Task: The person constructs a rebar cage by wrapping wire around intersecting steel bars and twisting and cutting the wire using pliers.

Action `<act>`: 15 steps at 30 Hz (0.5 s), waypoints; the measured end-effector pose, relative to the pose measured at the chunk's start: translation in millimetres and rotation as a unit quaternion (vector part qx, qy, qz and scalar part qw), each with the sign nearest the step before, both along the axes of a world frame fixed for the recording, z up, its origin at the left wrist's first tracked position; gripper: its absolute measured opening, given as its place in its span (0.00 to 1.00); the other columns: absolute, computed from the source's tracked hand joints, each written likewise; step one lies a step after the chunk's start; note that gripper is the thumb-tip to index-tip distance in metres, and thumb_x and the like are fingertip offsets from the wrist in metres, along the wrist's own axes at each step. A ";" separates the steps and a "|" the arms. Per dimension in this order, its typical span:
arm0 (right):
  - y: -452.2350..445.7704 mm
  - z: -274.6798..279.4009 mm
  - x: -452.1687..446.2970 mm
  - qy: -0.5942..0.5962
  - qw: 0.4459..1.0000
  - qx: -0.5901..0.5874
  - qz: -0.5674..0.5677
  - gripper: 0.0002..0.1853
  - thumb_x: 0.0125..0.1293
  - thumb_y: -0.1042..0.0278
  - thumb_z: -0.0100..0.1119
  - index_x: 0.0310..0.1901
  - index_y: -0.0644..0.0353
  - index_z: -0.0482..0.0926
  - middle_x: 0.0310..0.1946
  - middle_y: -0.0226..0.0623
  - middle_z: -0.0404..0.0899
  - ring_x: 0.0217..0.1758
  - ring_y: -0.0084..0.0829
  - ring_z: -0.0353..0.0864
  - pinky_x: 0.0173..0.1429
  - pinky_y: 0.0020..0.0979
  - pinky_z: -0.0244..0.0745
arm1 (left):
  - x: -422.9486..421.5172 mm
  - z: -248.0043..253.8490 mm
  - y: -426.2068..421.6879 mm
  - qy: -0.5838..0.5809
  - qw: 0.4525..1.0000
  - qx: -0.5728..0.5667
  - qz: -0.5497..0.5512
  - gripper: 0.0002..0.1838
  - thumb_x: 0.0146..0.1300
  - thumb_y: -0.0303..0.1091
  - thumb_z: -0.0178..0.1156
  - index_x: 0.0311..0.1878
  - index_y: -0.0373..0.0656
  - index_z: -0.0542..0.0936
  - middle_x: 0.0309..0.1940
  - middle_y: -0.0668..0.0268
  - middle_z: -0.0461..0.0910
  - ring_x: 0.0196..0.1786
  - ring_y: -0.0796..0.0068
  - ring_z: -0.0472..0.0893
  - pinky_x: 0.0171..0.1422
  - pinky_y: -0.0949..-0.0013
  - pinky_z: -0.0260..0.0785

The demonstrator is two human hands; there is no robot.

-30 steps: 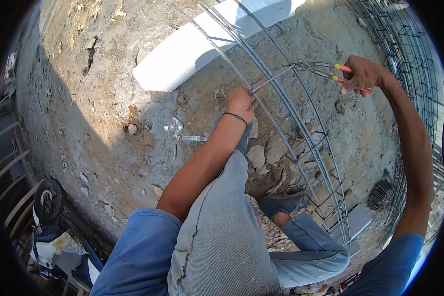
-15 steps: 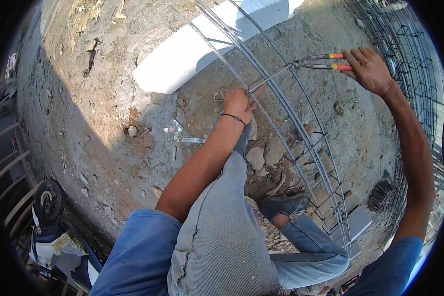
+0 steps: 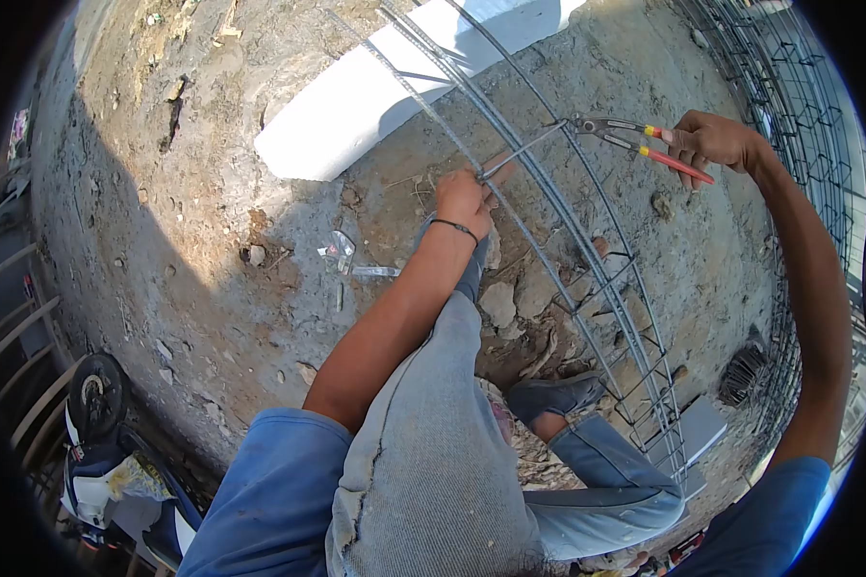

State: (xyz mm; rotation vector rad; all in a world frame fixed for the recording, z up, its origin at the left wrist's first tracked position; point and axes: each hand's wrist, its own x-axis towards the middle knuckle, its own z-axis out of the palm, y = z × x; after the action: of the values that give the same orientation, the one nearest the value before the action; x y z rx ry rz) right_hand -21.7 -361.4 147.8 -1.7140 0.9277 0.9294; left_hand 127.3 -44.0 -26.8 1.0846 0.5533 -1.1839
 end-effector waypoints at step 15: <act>34.3 19.7 -22.3 -0.367 0.514 -0.568 0.527 0.32 0.63 0.60 0.68 0.66 0.65 0.71 0.51 0.40 0.79 0.49 0.42 0.82 0.49 0.45 0.79 | 1.4 4.7 1.1 -0.008 1.000 -0.006 0.013 0.11 0.81 0.29 0.31 0.57 0.38 0.62 0.60 0.45 0.79 0.58 0.49 0.86 0.56 0.49 0.75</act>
State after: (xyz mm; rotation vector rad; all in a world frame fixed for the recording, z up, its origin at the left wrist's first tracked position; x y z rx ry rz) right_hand -44.1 -327.0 167.5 -3.5434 -0.4814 -0.1031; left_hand 128.8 -42.9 -22.1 1.0740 0.5456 -1.1532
